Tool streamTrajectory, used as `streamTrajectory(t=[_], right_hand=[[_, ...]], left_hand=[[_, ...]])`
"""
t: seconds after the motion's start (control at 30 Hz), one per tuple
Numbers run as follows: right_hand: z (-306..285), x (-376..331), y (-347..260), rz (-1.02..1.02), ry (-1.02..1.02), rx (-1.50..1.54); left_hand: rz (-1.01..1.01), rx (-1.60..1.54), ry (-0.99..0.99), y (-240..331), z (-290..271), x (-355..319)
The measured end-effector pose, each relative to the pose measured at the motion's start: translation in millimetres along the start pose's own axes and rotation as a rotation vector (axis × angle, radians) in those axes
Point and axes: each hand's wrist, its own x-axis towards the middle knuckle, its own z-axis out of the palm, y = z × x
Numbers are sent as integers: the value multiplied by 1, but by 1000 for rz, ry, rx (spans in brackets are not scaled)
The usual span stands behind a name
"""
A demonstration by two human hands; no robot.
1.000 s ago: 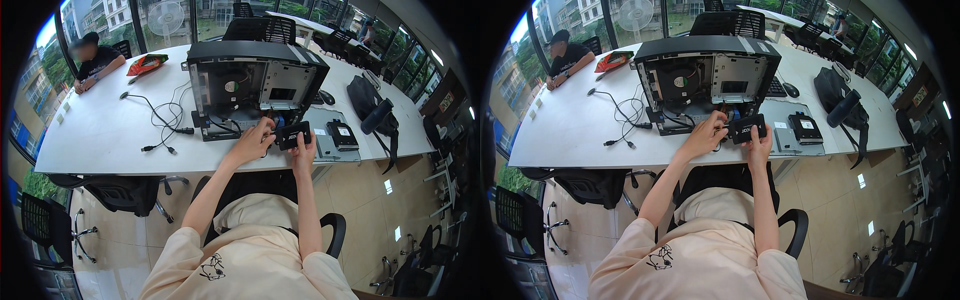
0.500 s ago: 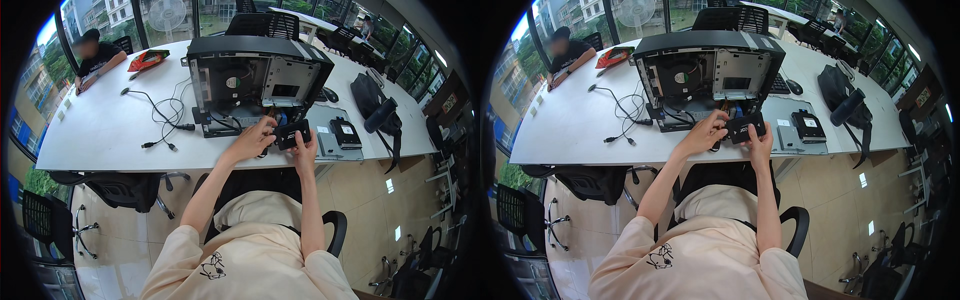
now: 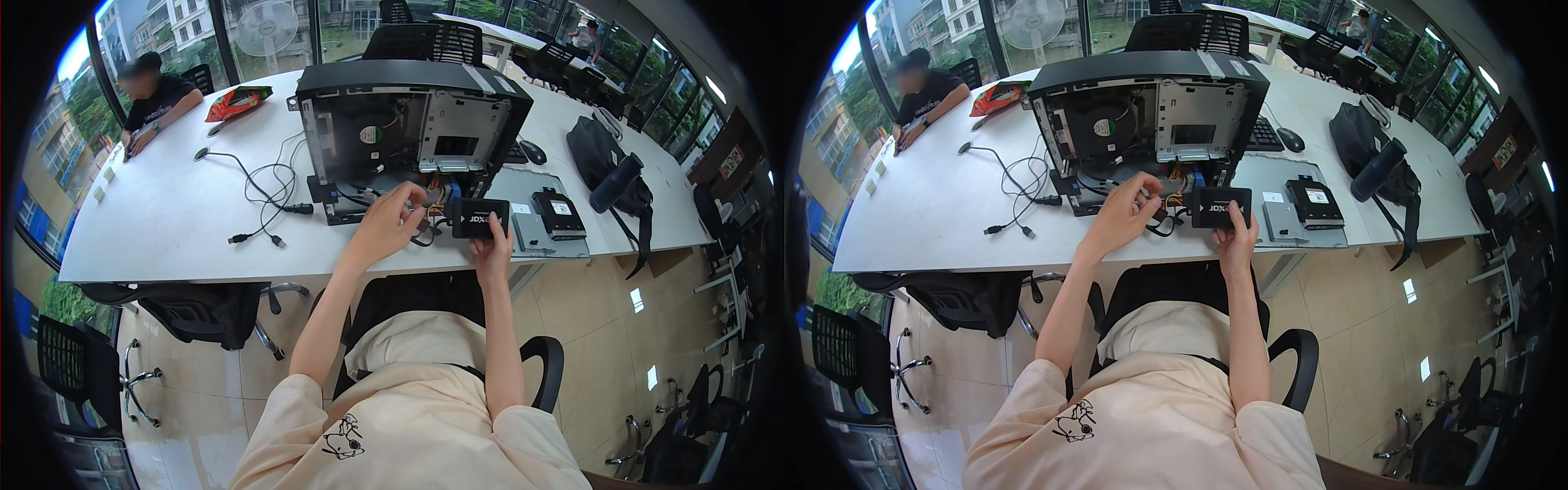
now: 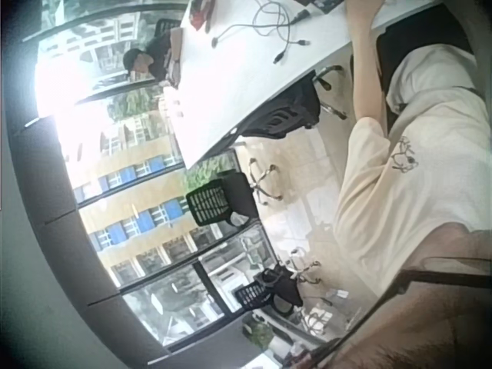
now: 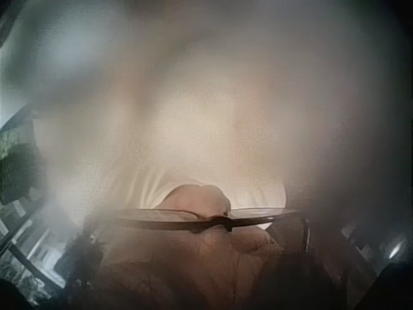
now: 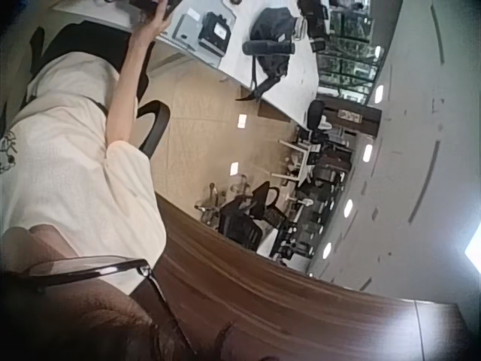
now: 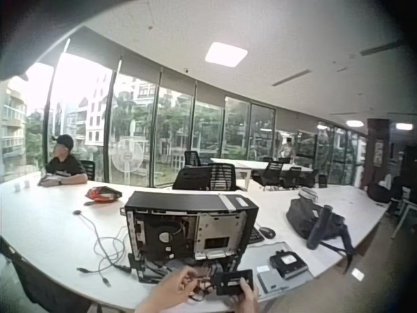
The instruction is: The person opens a computer tower case by hand, then unplugs and removes internal hardware components including a drive and a small electronic card from the motherboard.
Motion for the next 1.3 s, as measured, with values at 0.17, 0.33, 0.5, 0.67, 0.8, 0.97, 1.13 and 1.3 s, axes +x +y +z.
streamTrajectory(t=[0.17,0.33,0.5,0.67,0.8,0.97,1.13,1.3], right_hand=[[-2,2,3,0,-21,30],[15,-12,-6,-84,1,-31],[17,-22,-27,-171,-101,-240],[27,-31,-32,-157,-178,-404],[41,-27,-28,-294,-412,-591],[59,-21,-13,-251,-503,-640],[76,-9,-2,-293,-491,-722],[91,-9,-1,-272,-439,-693]], left_hand=[[113,230,-43,-2,-11,-22],[72,150,-58,-5,-7,-26],[-49,48,-91,9,-9,-19],[-40,-7,-94,-3,-4,-11],[-60,-48,-93,-2,-5,-7],[-38,-26,-124,-4,-8,-12],[-28,1,-88,-8,-13,-24],[-35,-43,27,-15,-20,-30]])
